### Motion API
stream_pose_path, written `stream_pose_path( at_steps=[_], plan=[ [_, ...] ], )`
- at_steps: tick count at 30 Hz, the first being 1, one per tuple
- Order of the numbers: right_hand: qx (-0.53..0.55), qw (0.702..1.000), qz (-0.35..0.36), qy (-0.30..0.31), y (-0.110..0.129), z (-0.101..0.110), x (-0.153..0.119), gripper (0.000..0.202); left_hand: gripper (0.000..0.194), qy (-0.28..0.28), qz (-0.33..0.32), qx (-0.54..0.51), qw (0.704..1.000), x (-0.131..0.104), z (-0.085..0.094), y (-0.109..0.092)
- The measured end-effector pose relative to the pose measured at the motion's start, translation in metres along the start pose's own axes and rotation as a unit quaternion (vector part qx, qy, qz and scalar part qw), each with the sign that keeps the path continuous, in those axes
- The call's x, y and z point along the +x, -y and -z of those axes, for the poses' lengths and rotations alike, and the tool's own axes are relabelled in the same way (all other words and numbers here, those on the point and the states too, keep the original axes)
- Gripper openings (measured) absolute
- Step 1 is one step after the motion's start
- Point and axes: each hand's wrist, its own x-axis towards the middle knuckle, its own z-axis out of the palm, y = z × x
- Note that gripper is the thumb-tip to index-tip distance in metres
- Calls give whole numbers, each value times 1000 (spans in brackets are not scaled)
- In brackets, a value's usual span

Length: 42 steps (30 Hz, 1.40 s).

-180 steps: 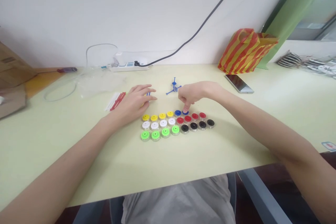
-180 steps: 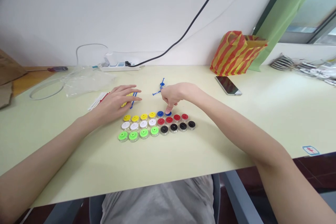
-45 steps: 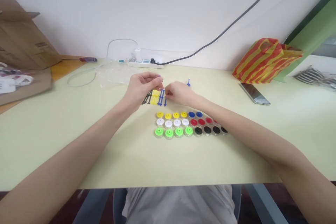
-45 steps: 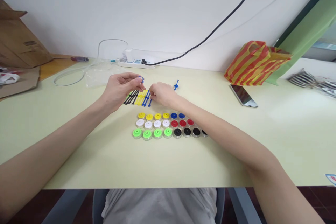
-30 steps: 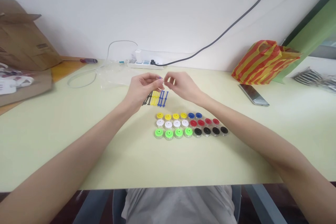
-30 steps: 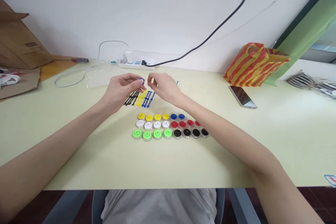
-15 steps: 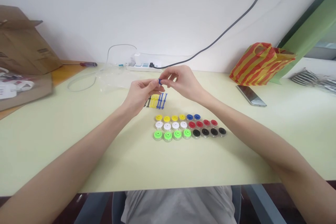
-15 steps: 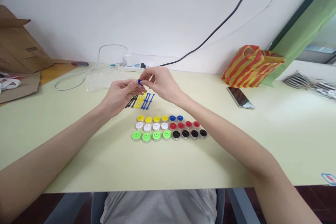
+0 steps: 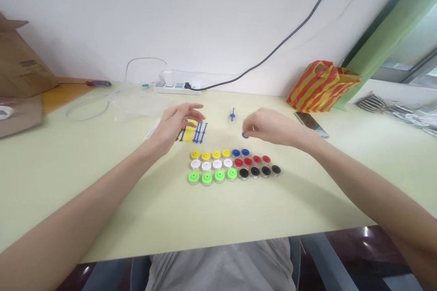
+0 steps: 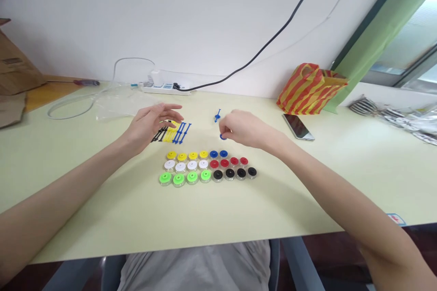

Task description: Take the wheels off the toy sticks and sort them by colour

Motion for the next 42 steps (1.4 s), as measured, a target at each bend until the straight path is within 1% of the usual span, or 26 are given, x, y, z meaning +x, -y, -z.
stream_pose_path(
  at_steps=[3,5,7,11,15,19,31,35,40,42],
  plan=[
    [-13,997,-28,72,-15,-5,-19,15,51,-1,7,7,1000,0,0,-2],
    [2,995,-40,96,-20,-9,-23,13,49,-1,12,10,1000,-1,0,-3],
    [17,994,-40,105,-21,-11,-23,12,49,-1,17,15,1000,0,0,-2],
    [7,994,-28,108,-14,-13,-19,12,49,1,22,25,999,0,1,-1],
    [-7,993,-31,118,-9,-13,-15,11,47,0,25,22,999,0,0,-4],
    [-2,991,-29,130,-9,-13,-15,10,46,0,24,23,999,-1,0,-5],
    [10,990,-28,139,-6,-13,-15,12,46,4,27,29,999,-1,-1,-5],
    [22,991,-27,127,-9,-19,-14,14,45,7,25,24,999,-1,0,-4],
    [43,993,-23,107,-12,-34,-11,22,45,4,21,22,1000,0,0,-3],
    [46,993,-25,105,-12,-36,-10,25,45,0,21,26,999,1,1,-3]
  ],
)
